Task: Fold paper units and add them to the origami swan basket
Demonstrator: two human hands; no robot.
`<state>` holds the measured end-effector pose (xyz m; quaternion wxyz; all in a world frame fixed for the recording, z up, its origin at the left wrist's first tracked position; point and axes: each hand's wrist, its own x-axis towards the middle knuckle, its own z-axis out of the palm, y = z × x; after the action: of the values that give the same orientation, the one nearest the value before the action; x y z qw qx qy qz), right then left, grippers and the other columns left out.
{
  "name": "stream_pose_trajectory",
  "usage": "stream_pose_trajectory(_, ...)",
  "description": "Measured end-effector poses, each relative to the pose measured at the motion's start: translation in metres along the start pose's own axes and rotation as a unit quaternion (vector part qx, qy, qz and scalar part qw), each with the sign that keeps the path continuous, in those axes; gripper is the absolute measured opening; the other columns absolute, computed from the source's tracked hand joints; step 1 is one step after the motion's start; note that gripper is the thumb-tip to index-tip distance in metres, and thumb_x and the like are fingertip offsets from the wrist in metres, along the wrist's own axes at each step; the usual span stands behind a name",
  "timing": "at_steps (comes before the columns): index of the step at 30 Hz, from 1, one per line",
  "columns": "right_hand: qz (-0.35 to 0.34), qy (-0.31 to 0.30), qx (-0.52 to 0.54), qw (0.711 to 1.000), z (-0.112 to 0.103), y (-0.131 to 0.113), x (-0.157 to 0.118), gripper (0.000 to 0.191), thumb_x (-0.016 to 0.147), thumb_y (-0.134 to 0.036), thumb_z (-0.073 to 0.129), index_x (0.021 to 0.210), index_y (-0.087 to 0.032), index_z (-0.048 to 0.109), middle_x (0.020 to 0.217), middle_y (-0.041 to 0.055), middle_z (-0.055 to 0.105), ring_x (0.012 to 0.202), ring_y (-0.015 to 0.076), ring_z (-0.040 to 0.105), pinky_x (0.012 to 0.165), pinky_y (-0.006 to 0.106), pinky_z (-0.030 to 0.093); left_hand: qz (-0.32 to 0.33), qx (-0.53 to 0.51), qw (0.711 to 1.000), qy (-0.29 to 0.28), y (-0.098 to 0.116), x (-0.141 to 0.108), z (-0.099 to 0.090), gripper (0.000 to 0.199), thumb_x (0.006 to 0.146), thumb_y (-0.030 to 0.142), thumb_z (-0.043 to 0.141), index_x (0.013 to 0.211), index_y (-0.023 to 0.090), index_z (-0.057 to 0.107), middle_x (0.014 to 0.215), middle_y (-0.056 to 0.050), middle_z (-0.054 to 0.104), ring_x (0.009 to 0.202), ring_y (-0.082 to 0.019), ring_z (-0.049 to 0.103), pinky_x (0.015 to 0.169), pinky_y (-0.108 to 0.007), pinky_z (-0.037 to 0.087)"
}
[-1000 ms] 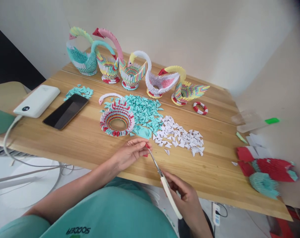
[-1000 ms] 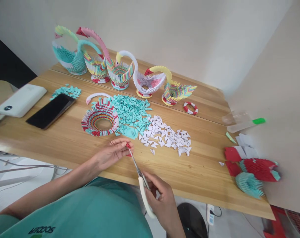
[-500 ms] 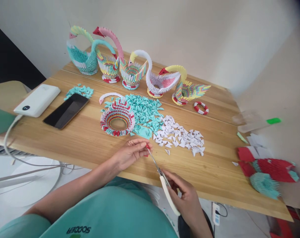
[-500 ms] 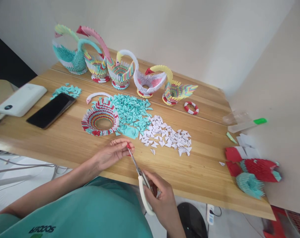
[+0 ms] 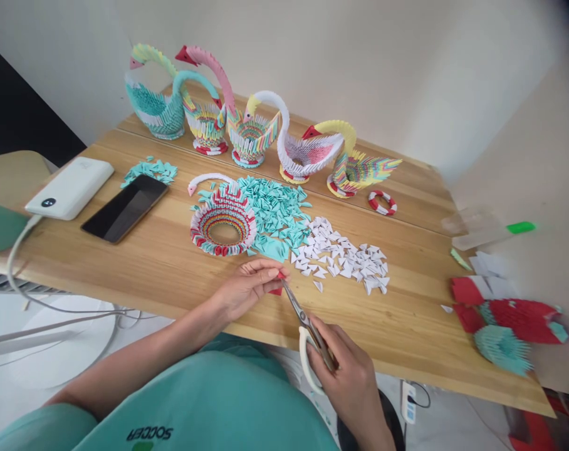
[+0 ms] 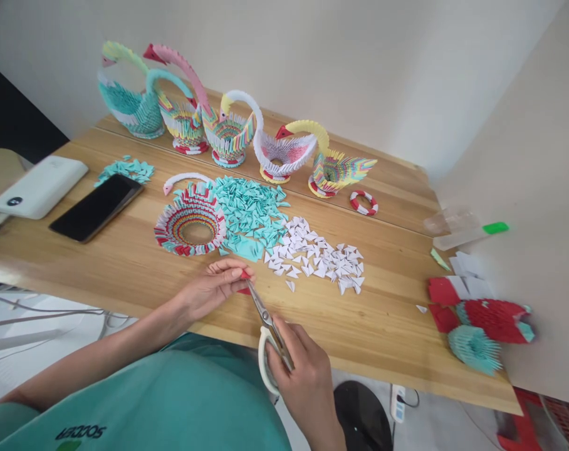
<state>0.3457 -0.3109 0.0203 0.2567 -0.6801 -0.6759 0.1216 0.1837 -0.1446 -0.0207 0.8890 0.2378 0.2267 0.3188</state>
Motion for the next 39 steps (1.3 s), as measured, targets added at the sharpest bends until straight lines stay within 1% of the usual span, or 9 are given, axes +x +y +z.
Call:
stream_pose_trajectory(4, -0.002, -0.006, 0.035, 0.999, -0.0048, -0.0039, 0.0020, 0.035, 0.091, -0.018, 0.054, 0.126, -0.020, 0.058, 0.099, 0.0088, 0.072, 0.086, 0.0181, 0.070, 0.074, 0.026, 0.056, -0.003, -0.005, 1.000, 0.005, 0.0010, 0.0004, -0.0002, 0.015, 0.077, 0.021, 0.077, 0.089, 0.013, 0.072, 0.092, -0.007, 0.073, 0.083, -0.018, 0.069, 0.077, -0.029, 0.054)
stream_pose_trajectory(9, -0.003, 0.015, 0.037, 0.999, -0.0068, -0.0061, 0.0031, 0.032, 0.091, -0.019, 0.055, 0.122, -0.020, 0.061, 0.092, 0.0080, 0.072, 0.078, 0.0184, 0.070, 0.072, 0.027, 0.057, 0.000, -0.009, 1.000, 0.005, 0.0016, 0.0008, 0.0003, 0.015, 0.078, 0.022, 0.076, 0.088, 0.013, 0.071, 0.089, -0.006, 0.071, 0.082, -0.019, 0.069, 0.075, -0.030, 0.055)
stream_pose_trajectory(17, 0.006, 0.008, 0.047, 0.999, -0.0057, -0.0061, 0.0074, 0.031, 0.091, -0.021, 0.055, 0.121, -0.021, 0.062, 0.093, 0.0074, 0.073, 0.071, 0.0167, 0.069, 0.068, 0.026, 0.057, -0.003, -0.009, 1.000, 0.001, 0.0020, 0.0007, 0.0016, 0.016, 0.078, 0.023, 0.076, 0.088, 0.013, 0.071, 0.090, -0.007, 0.071, 0.081, -0.018, 0.069, 0.074, -0.029, 0.055)
stream_pose_trajectory(22, 0.006, 0.012, 0.047, 0.999, -0.0068, -0.0060, 0.0077, 0.031, 0.090, -0.020, 0.055, 0.120, -0.021, 0.062, 0.088, 0.0065, 0.072, 0.070, 0.0166, 0.069, 0.066, 0.025, 0.057, -0.004, -0.014, 1.000, 0.003, 0.0023, 0.0004, 0.0016, 0.018, 0.077, 0.024, 0.077, 0.089, 0.013, 0.071, 0.090, -0.007, 0.071, 0.081, -0.018, 0.069, 0.074, -0.028, 0.055)
stream_pose_trajectory(27, 0.013, 0.011, 0.057, 0.998, -0.0054, -0.0048, 0.0070, 0.030, 0.090, -0.020, 0.055, 0.119, -0.021, 0.063, 0.092, 0.0067, 0.073, 0.068, 0.0157, 0.067, 0.064, 0.024, 0.055, -0.003, -0.014, 1.000, 0.003, 0.0035, 0.0001, 0.0031, 0.016, 0.077, 0.023, 0.077, 0.088, 0.012, 0.071, 0.088, -0.007, 0.071, 0.081, -0.018, 0.069, 0.074, -0.028, 0.055)
stream_pose_trajectory(30, 0.043, 0.003, 0.079, 0.996, -0.0052, -0.0052, 0.0066, 0.030, 0.089, -0.022, 0.056, 0.118, -0.022, 0.065, 0.091, 0.0060, 0.073, 0.066, 0.0152, 0.066, 0.061, 0.024, 0.054, -0.004, -0.014, 1.000, 0.003, 0.0041, 0.0002, 0.0035, 0.015, 0.077, 0.022, 0.076, 0.088, 0.013, 0.071, 0.088, -0.007, 0.072, 0.081, -0.018, 0.069, 0.074, -0.029, 0.055)
stream_pose_trajectory(32, 0.079, -0.006, 0.105, 0.991, -0.0056, -0.0051, 0.0060, 0.029, 0.089, -0.025, 0.057, 0.116, -0.022, 0.067, 0.086, 0.0047, 0.073, 0.064, 0.0150, 0.065, 0.059, 0.023, 0.054, -0.006, -0.012, 1.000, 0.003, 0.0038, 0.0003, 0.0030, 0.015, 0.077, 0.022, 0.076, 0.089, 0.013, 0.071, 0.090, -0.007, 0.072, 0.081, -0.018, 0.069, 0.074, -0.030, 0.056)
stream_pose_trajectory(37, 0.184, -0.050, 0.201, 0.961, -0.0060, 0.0001, 0.0024, 0.032, 0.085, -0.031, 0.061, 0.113, -0.020, 0.071, 0.092, 0.0056, 0.075, 0.068, 0.0164, 0.067, 0.057, 0.022, 0.054, -0.006, -0.001, 1.000, 0.009, 0.0011, 0.0004, 0.0004, 0.016, 0.076, 0.022, 0.077, 0.089, 0.013, 0.072, 0.092, -0.007, 0.073, 0.080, -0.018, 0.070, 0.075, -0.030, 0.055)
stream_pose_trajectory(39, 0.201, -0.056, 0.219, 0.953, -0.0063, 0.0012, 0.0014, 0.033, 0.085, -0.032, 0.062, 0.114, -0.019, 0.071, 0.094, 0.0064, 0.075, 0.067, 0.0166, 0.067, 0.055, 0.022, 0.054, -0.002, 0.006, 1.000, 0.011, 0.0000, 0.0003, -0.0001, 0.016, 0.075, 0.021, 0.078, 0.088, 0.014, 0.072, 0.092, -0.007, 0.073, 0.082, -0.018, 0.070, 0.075, -0.030, 0.055)
